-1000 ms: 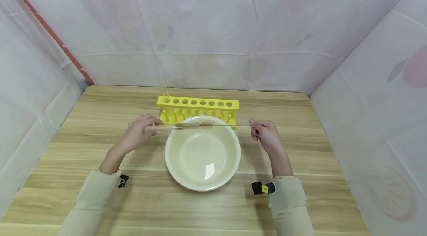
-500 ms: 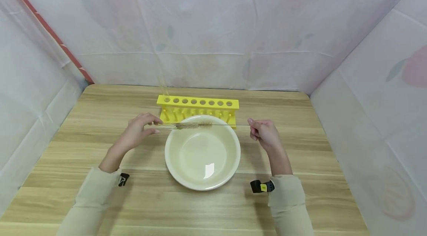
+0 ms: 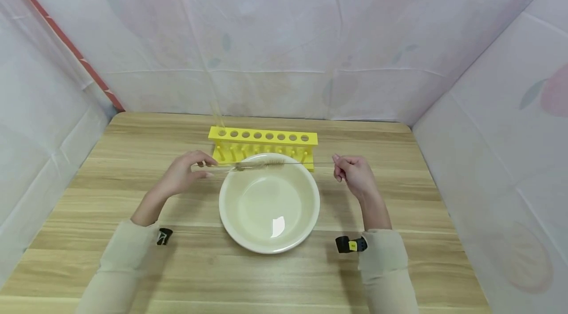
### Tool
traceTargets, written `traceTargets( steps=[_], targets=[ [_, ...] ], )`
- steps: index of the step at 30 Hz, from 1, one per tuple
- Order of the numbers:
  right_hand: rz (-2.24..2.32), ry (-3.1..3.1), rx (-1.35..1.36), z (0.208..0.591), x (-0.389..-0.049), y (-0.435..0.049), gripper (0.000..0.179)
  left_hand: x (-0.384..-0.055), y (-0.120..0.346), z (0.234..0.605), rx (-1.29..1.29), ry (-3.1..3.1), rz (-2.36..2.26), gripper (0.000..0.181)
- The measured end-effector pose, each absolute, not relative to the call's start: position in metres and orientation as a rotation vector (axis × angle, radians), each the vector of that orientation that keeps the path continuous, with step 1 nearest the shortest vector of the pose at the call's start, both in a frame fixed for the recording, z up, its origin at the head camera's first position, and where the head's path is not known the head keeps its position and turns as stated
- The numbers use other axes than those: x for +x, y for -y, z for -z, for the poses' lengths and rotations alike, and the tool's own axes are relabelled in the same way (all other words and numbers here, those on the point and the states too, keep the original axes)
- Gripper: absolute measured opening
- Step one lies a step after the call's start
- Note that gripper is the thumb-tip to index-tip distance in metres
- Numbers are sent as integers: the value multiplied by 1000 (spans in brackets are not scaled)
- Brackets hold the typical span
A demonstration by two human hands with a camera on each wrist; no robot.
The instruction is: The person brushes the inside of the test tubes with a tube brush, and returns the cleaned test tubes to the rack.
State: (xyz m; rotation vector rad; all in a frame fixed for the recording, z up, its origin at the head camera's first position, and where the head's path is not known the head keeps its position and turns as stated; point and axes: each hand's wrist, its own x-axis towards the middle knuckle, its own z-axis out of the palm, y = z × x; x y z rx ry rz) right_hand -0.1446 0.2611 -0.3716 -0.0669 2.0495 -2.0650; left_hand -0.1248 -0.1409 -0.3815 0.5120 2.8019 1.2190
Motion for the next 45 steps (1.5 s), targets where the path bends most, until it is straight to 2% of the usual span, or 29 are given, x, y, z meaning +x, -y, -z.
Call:
traceTargets(
  steps=[4,8,17,24,30,38,45],
  targets=[
    [1878,-2415,-230,378,-142,-262,43,-129,146,382,552,-2751,-1270,23],
    [1832,-2508,-270,380,-141,-264,43,-130,148,384,574,-2726,-1298,23],
    [2191,-1734,107,370,-143,-262,48,-120,137,383,477,-2886,-1146,21],
    [2176,-1453,210,368,-146,-267,44,-115,135,384,495,-2910,-1149,21],
    [2217,-1654,10,376,-145,-269,48,-119,140,384,493,-2865,-1220,22],
    [2168,-2051,-220,386,-138,-269,40,-126,148,387,490,-2788,-1337,22],
    [1989,-2333,-283,387,-138,-270,40,-128,153,390,499,-2780,-1360,21]
  ],
)
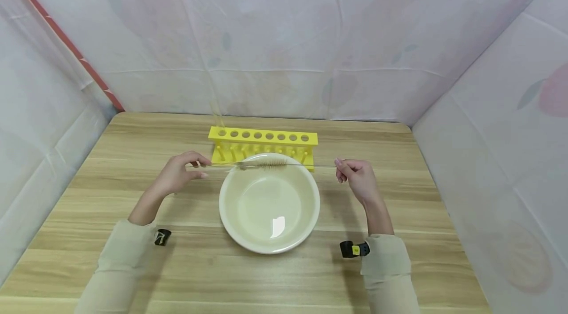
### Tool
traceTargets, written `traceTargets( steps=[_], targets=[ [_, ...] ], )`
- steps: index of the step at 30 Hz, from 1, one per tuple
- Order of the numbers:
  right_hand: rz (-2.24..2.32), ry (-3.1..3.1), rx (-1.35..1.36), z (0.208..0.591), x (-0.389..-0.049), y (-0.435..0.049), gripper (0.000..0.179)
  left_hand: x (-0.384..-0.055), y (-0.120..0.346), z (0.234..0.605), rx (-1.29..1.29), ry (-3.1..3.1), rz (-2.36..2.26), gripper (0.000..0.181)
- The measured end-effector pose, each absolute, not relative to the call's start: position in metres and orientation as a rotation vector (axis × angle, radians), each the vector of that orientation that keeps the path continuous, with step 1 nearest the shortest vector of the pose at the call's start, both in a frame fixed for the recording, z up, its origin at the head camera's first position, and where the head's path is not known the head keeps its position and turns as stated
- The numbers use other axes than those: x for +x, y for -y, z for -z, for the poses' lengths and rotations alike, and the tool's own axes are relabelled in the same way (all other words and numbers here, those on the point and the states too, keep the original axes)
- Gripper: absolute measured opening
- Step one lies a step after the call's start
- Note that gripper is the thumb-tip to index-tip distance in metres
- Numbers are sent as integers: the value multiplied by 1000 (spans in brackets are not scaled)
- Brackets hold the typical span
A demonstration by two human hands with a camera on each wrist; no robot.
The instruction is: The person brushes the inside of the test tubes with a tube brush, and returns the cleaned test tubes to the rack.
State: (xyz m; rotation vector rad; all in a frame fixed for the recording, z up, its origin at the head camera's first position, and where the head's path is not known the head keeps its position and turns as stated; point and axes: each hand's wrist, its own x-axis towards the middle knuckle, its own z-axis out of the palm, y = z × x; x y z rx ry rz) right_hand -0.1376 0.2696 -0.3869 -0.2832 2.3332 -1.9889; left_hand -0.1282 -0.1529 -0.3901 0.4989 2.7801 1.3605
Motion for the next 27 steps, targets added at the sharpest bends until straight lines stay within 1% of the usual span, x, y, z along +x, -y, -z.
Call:
traceTargets(
  steps=[3,8,11,15,18,22,27],
  targets=[
    [2041,-2200,-209,384,-139,-270,41,-127,151,389,491,-2800,-1337,21],
    [2179,-1629,37,373,-147,-273,47,-122,145,383,441,-2859,-1245,22],
    [2177,-1395,161,368,-152,-276,42,-120,142,381,414,-2892,-1203,22],
    [2178,-1292,250,366,-155,-279,36,-118,141,379,404,-2919,-1179,22],
    [2177,-1326,221,368,-155,-280,40,-117,142,378,395,-2929,-1175,22],
    [2187,-1541,59,372,-152,-282,47,-118,148,377,386,-2933,-1186,23],
    [2120,-1914,-63,375,-147,-287,41,-119,160,380,407,-2911,-1212,23]
  ],
)
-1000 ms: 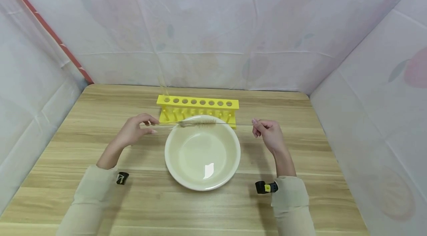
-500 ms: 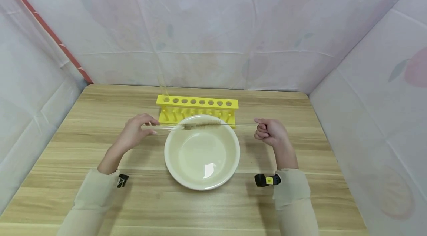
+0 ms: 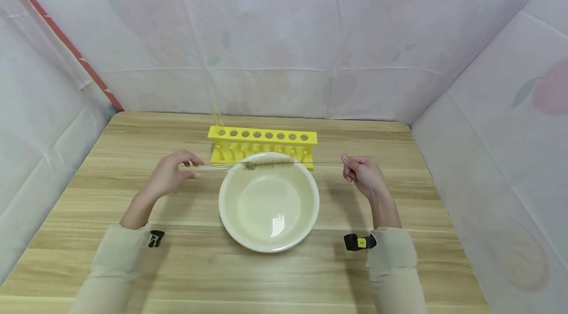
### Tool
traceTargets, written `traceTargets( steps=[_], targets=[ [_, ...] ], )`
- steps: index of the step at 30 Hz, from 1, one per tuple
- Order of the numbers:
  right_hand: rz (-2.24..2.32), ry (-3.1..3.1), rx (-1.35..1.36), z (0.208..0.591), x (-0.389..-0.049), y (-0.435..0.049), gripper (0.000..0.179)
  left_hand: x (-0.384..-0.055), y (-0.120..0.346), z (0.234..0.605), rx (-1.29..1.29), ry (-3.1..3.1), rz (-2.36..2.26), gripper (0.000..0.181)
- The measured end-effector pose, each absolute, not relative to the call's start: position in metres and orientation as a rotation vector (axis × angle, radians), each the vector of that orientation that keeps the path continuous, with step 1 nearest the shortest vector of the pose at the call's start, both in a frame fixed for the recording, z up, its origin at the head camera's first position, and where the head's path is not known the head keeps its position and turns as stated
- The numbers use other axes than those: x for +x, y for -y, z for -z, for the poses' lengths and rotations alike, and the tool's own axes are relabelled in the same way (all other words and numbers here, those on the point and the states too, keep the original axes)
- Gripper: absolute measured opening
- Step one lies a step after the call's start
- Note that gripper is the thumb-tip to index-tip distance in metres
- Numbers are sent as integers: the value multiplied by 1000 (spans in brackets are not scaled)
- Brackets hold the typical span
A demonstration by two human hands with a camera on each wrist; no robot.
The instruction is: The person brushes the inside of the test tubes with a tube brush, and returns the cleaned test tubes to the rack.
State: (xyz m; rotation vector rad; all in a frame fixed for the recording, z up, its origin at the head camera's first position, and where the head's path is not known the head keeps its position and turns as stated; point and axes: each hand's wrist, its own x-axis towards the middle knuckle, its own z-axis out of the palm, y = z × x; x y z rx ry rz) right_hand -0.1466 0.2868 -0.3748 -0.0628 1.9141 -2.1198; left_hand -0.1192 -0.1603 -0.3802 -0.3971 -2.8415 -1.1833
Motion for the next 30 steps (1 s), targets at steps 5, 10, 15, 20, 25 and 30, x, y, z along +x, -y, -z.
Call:
traceTargets(
  steps=[5,10,15,20,25,30],
  targets=[
    [2181,-1930,-113,378,-143,-303,39,-117,179,383,-352,2837,1199,22],
    [2289,-1820,-181,384,-139,-316,40,-115,191,382,-336,2833,1214,21],
    [2310,-1797,-190,389,-138,-317,41,-114,191,384,-323,2849,1232,22],
    [2334,-1712,-282,394,-139,-313,40,-114,185,387,-304,2879,1249,22],
    [2325,-1689,-351,410,-147,-314,39,-113,176,387,-303,2866,1261,22],
    [2314,-1695,-321,408,-148,-309,39,-112,168,388,-326,2842,1283,22]
  ],
)
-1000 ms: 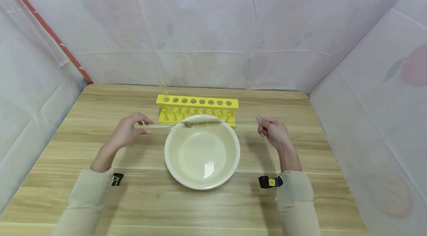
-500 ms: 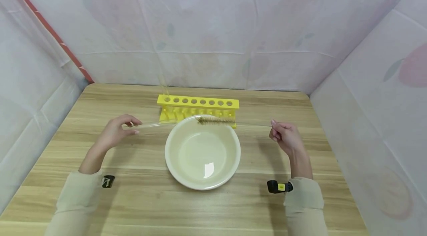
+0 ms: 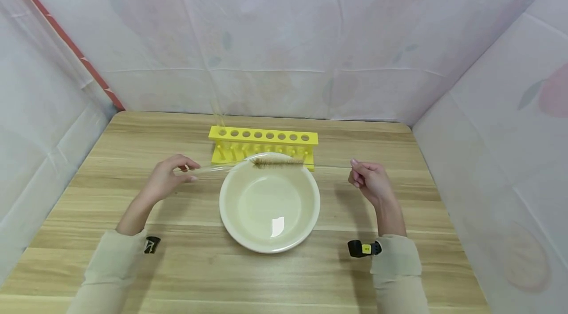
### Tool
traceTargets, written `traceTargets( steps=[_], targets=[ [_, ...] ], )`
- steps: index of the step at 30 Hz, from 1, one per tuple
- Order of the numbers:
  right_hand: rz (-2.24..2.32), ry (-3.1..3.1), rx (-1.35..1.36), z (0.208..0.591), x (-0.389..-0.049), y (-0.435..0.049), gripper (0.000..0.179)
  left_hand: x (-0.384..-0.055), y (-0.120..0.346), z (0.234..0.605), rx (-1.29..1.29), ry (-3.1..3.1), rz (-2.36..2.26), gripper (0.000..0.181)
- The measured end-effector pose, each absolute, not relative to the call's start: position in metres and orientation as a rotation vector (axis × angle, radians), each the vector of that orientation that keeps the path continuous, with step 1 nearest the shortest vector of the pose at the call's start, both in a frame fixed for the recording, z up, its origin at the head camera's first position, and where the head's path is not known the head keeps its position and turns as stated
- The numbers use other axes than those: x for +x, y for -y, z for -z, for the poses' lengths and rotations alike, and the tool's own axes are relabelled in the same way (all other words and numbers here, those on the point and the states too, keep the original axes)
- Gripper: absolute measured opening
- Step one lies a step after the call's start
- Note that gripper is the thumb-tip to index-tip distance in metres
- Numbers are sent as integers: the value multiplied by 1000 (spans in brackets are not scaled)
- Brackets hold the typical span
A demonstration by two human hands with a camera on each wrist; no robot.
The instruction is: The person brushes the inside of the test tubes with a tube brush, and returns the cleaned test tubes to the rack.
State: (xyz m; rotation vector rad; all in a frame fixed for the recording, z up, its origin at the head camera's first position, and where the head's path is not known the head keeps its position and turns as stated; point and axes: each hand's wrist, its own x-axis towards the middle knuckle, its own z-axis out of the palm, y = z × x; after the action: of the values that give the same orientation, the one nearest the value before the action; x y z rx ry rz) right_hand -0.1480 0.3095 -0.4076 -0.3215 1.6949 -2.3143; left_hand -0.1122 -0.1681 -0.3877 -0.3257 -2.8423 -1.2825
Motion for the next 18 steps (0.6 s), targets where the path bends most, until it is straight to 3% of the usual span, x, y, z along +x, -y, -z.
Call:
traceTargets(
  steps=[1,18],
  targets=[
    [2292,-1746,-289,394,-142,-301,40,-112,167,388,-335,2837,1288,22],
    [2323,-1672,-145,386,-143,-301,43,-112,160,388,-389,2809,1262,23]
  ],
)
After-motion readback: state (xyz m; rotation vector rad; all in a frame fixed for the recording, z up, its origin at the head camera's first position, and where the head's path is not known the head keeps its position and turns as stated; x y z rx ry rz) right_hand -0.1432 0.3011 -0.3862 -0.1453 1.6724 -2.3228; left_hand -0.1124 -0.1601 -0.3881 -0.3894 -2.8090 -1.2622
